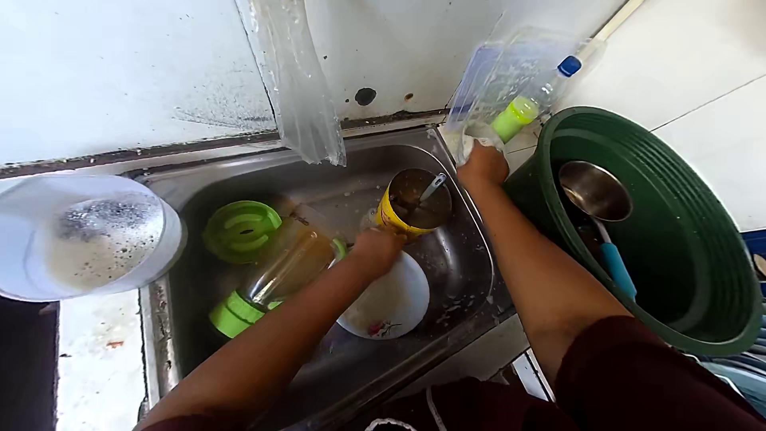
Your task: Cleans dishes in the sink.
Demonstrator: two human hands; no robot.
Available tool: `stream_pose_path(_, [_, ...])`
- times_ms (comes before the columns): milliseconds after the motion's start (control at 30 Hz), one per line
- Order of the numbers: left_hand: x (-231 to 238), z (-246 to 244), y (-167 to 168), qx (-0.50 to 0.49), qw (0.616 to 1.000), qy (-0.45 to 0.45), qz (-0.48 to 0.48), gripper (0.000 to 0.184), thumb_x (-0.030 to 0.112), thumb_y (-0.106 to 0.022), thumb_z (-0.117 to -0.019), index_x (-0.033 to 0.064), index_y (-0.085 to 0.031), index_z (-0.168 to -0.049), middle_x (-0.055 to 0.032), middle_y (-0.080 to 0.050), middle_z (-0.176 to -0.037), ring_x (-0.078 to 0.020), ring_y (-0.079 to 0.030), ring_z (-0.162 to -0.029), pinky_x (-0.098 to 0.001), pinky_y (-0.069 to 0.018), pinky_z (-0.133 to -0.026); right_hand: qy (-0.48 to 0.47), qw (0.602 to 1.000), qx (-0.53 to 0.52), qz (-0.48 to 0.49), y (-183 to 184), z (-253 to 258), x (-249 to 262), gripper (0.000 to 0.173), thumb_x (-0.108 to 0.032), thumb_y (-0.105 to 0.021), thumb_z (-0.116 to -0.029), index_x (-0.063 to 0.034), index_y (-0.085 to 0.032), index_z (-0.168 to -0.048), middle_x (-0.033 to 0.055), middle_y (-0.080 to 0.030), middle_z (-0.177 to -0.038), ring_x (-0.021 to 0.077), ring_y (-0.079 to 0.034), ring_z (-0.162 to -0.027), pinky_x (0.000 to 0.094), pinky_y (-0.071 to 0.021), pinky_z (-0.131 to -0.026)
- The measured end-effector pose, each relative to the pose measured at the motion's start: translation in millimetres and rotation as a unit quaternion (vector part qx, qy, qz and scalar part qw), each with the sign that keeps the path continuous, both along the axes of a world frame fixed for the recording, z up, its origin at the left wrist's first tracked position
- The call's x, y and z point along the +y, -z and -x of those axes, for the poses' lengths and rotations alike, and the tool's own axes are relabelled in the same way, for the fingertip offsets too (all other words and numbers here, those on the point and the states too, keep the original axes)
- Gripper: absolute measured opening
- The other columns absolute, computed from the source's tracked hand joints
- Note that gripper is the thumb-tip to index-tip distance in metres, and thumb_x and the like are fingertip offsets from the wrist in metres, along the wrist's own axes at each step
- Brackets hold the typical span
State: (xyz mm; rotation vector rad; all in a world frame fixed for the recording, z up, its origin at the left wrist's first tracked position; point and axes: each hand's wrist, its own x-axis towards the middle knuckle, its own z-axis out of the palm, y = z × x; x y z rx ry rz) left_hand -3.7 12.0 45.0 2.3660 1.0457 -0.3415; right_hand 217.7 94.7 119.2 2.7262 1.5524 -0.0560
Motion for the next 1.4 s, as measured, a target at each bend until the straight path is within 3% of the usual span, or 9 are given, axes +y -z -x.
stream_pose_path(200, [-30,19,-70,0.012,0.995,0.094,-0.020,0.028,0.008,-0.050,-0.1028,0.0067,-0.067,-0.125,-0.0168,-0.064,-0.128,-0.0386,-0.063,-0.118,-0.0578,-0.0529,-0.090,-0.030,0.998,0.036,-0.038,-6,-18,0,0.073,-0.066,-0.058,-0.0938,-0.0039,-0.066,-0.131,0.0305,-0.062,-0.131,0.0497,-0.058,-0.124,0.0709,-0.0448,-0.097])
stream_pose_path(400, [-56,81,-87,-0.060,0.980,-0.188,0.017,0.029,0.019,-0.062,-0.0991,0.0048,-0.065,-0.125,-0.0204,-0.070,-0.108,-0.0420,-0.069,-0.099,-0.0647,-0.0535,-0.082,-0.057,0.921,0.207,-0.325,-31,13,-53,0.048,-0.037,-0.050,-0.1058,0.0056,-0.068,-0.119,0.0236,-0.070,-0.114,0.0305,-0.067,-0.112,0.0492,-0.0498,-0.101])
stream_pose_path(500, [-75,111,-64,-0.203,0.903,-0.366,0.097,0.044,0.009,-0.062,-0.0962,0.0027,-0.049,-0.138,-0.0251,-0.065,-0.113,-0.0406,-0.066,-0.102,-0.0651,-0.0517,-0.086,-0.083,0.848,0.392,-0.348,-22,56,-101,0.037,-0.024,-0.048,-0.1076,0.0092,-0.062,-0.117,0.0156,-0.066,-0.101,0.0134,-0.065,-0.092,0.0338,-0.0548,-0.087])
stream_pose_path(633, [-123,103,-48,-0.406,0.717,-0.510,0.247,0.045,0.002,-0.039,-0.1022,0.0009,-0.040,-0.148,-0.0107,-0.061,-0.115,-0.0097,-0.062,-0.096,-0.0300,-0.0542,-0.085,-0.210,0.810,0.538,-0.104,2,134,-178,0.033,-0.015,-0.053,-0.1042,0.0015,-0.056,-0.133,0.0170,-0.067,-0.117,0.0211,-0.067,-0.101,0.0425,-0.0572,-0.090])
stream_pose_path(800, [-152,95,-42,-0.511,0.564,-0.596,0.255,0.035,0.002,-0.030,-0.1031,-0.0058,-0.044,-0.134,-0.0049,-0.057,-0.097,-0.0047,-0.059,-0.081,-0.0243,-0.0527,-0.075,-0.451,0.854,0.245,0.086,26,120,-230,0.055,-0.038,-0.074,-0.0857,-0.0098,-0.068,-0.133,0.0203,-0.062,-0.139,0.0406,-0.055,-0.133,0.0622,-0.0420,-0.110])
stream_pose_path(933, [-168,71,-50,-0.519,0.607,-0.519,0.303,0.038,0.013,-0.033,-0.1106,-0.0085,-0.045,-0.140,-0.0141,-0.061,-0.121,-0.0081,-0.061,-0.104,-0.0267,-0.0514,-0.094,-0.259,0.952,0.165,0.008,27,113,-213,0.063,-0.039,-0.068,-0.0957,0.0040,-0.057,-0.141,0.0361,-0.056,-0.137,0.0530,-0.055,-0.127,0.0658,-0.0439,-0.105])
stream_pose_path(1133, [-148,72,-38,-0.565,0.606,-0.526,0.193,0.042,0.023,-0.025,-0.1106,-0.0044,-0.050,-0.130,-0.0039,-0.063,-0.100,-0.0019,-0.063,-0.087,-0.0258,-0.0563,-0.080,-0.443,0.824,0.348,-0.061,15,123,-254,0.044,-0.016,-0.075,-0.0884,-0.0006,-0.069,-0.129,0.0213,-0.067,-0.130,0.0352,-0.062,-0.126,0.0536,-0.0488,-0.109])
stream_pose_path(1300, [-152,66,-47,-0.528,0.672,-0.474,0.213,0.050,0.024,-0.025,-0.1114,-0.0122,-0.043,-0.140,-0.0224,-0.058,-0.129,-0.0152,-0.058,-0.115,-0.0363,-0.0489,-0.101,-0.268,0.940,0.211,0.003,10,91,-222,0.054,-0.041,-0.059,-0.1005,-0.0147,-0.056,-0.148,0.0190,-0.041,-0.161,0.0376,-0.035,-0.150,0.0592,-0.0328,-0.120])
stream_pose_path(1400, [-151,47,-38,-0.582,0.631,-0.453,0.240,0.046,0.020,-0.020,-0.1098,-0.0097,-0.047,-0.131,-0.0117,-0.061,-0.110,-0.0082,-0.061,-0.098,-0.0312,-0.0534,-0.090,-0.310,0.858,0.395,-0.109,-3,129,-233,0.056,-0.032,-0.066,-0.0979,-0.0037,-0.055,-0.145,0.0219,-0.057,-0.145,0.0339,-0.054,-0.136,0.0537,-0.0414,-0.115])
